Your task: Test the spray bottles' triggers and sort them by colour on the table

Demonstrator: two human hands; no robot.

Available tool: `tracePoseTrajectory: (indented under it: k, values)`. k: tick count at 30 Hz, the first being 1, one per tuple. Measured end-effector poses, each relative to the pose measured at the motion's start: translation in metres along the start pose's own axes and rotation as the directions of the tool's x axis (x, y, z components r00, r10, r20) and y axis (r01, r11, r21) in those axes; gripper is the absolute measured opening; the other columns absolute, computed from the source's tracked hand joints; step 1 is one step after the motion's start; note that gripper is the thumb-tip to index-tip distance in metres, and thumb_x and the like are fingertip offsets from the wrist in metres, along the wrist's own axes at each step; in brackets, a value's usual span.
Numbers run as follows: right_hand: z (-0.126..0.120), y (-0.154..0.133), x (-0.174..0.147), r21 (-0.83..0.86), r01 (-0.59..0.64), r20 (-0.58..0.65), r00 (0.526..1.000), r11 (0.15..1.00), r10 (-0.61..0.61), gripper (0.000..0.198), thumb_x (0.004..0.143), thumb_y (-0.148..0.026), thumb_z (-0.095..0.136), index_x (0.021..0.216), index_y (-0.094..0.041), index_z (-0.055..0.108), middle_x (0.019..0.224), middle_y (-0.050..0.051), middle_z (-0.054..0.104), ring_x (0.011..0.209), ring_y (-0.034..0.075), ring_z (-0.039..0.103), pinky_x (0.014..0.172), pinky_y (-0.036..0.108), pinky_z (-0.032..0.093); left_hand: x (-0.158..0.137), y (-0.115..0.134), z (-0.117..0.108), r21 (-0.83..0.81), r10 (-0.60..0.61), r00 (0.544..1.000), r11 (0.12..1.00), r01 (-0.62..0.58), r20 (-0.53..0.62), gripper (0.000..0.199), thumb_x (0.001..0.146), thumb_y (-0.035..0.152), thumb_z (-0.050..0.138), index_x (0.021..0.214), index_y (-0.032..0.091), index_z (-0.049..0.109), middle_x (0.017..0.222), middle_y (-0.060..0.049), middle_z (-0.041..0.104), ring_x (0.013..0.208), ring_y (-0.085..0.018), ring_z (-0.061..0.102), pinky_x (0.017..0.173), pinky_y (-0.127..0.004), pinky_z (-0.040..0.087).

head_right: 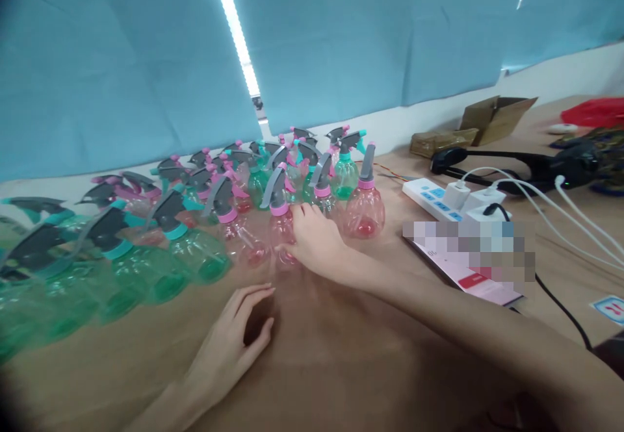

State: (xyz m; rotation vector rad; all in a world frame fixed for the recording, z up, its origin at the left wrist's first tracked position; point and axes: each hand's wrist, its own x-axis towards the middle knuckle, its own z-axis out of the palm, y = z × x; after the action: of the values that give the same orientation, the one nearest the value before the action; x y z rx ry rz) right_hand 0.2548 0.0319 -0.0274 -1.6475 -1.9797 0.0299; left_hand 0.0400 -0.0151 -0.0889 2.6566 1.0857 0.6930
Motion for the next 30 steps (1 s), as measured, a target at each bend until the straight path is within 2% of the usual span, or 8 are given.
tracePoseTrajectory:
  k: [3, 9, 13, 18, 23, 27, 30]
  values:
    - [0.001, -0.002, 0.008, -0.025, -0.013, 0.000, 1.000, 1.000, 0.013, 0.039, 0.076, -0.025, 0.070, 0.108, -0.013, 0.052, 0.109, 0.016, 0.061, 0.104, 0.032, 0.057, 0.075, 0.042, 0.050, 0.002, -0.001, 0.001, 0.030, -0.009, 1.000, 1.000, 0.009, 0.012, 0.035, 0.088, 0.011, 0.047, 0.121, 0.022, 0.043, 0.117, -0.010, 0.054, 0.110, -0.026, 0.056, 0.093, -0.047, 0.049]
    - [0.007, 0.000, 0.019, -0.031, -0.009, -0.001, 1.000, 0.999, 0.009, 0.053, 0.073, -0.034, 0.075, 0.114, -0.011, 0.051, 0.111, 0.018, 0.062, 0.104, 0.033, 0.059, 0.076, 0.043, 0.051, 0.004, 0.000, 0.000, 0.025, 0.027, 1.000, 0.999, -0.027, 0.009, 0.033, 0.088, 0.010, 0.046, 0.119, 0.021, 0.046, 0.116, -0.009, 0.056, 0.108, -0.025, 0.058, 0.091, -0.044, 0.050]
    - [0.010, 0.004, 0.025, -0.015, 0.008, 0.007, 1.000, 1.000, -0.008, 0.058, 0.073, -0.035, 0.076, 0.120, -0.013, 0.049, 0.114, 0.016, 0.062, 0.106, 0.032, 0.059, 0.080, 0.042, 0.050, 0.004, 0.001, -0.001, -0.009, 0.002, 1.000, 1.000, -0.002, 0.008, 0.031, 0.089, 0.011, 0.046, 0.118, 0.020, 0.047, 0.114, -0.009, 0.057, 0.106, -0.024, 0.058, 0.091, -0.043, 0.051]
    - [0.010, 0.001, 0.026, -0.019, -0.001, 0.027, 1.000, 1.000, 0.001, 0.052, 0.076, -0.033, 0.073, 0.116, -0.010, 0.051, 0.113, 0.017, 0.062, 0.104, 0.033, 0.060, 0.079, 0.043, 0.050, 0.004, 0.000, -0.002, -0.048, -0.029, 0.999, 0.998, 0.030, 0.015, 0.029, 0.089, 0.012, 0.046, 0.117, 0.021, 0.047, 0.114, -0.008, 0.057, 0.106, -0.024, 0.058, 0.090, -0.043, 0.050]
    - [0.009, -0.005, 0.024, -0.020, -0.016, 0.027, 0.999, 1.000, 0.016, 0.053, 0.077, -0.030, 0.072, 0.119, -0.007, 0.052, 0.113, 0.020, 0.063, 0.104, 0.034, 0.060, 0.079, 0.043, 0.051, 0.003, 0.000, -0.001, -0.054, -0.031, 0.999, 0.998, 0.032, 0.019, 0.030, 0.089, 0.012, 0.047, 0.117, 0.022, 0.047, 0.113, -0.008, 0.057, 0.105, -0.024, 0.058, 0.090, -0.043, 0.050]
    - [0.006, 0.000, 0.012, -0.001, 0.015, -0.004, 1.000, 1.000, -0.015, 0.071, 0.077, -0.031, 0.072, 0.136, -0.005, 0.040, 0.131, 0.022, 0.055, 0.119, 0.034, 0.054, 0.090, 0.043, 0.049, 0.004, 0.000, 0.000, -0.058, -0.036, 0.999, 0.998, 0.037, 0.019, 0.029, 0.089, 0.012, 0.046, 0.116, 0.021, 0.047, 0.111, -0.008, 0.058, 0.103, -0.024, 0.059, 0.088, -0.043, 0.051]
    - [-0.007, 0.012, -0.003, 0.026, 0.061, -0.066, 0.996, 0.998, -0.059, 0.068, 0.081, -0.035, 0.067, 0.137, -0.008, 0.041, 0.135, 0.021, 0.054, 0.120, 0.034, 0.054, 0.092, 0.045, 0.048, 0.005, 0.001, -0.001, -0.061, -0.051, 0.998, 0.997, 0.052, 0.023, 0.028, 0.089, 0.013, 0.046, 0.116, 0.022, 0.048, 0.112, -0.008, 0.058, 0.104, -0.024, 0.059, 0.088, -0.043, 0.051]
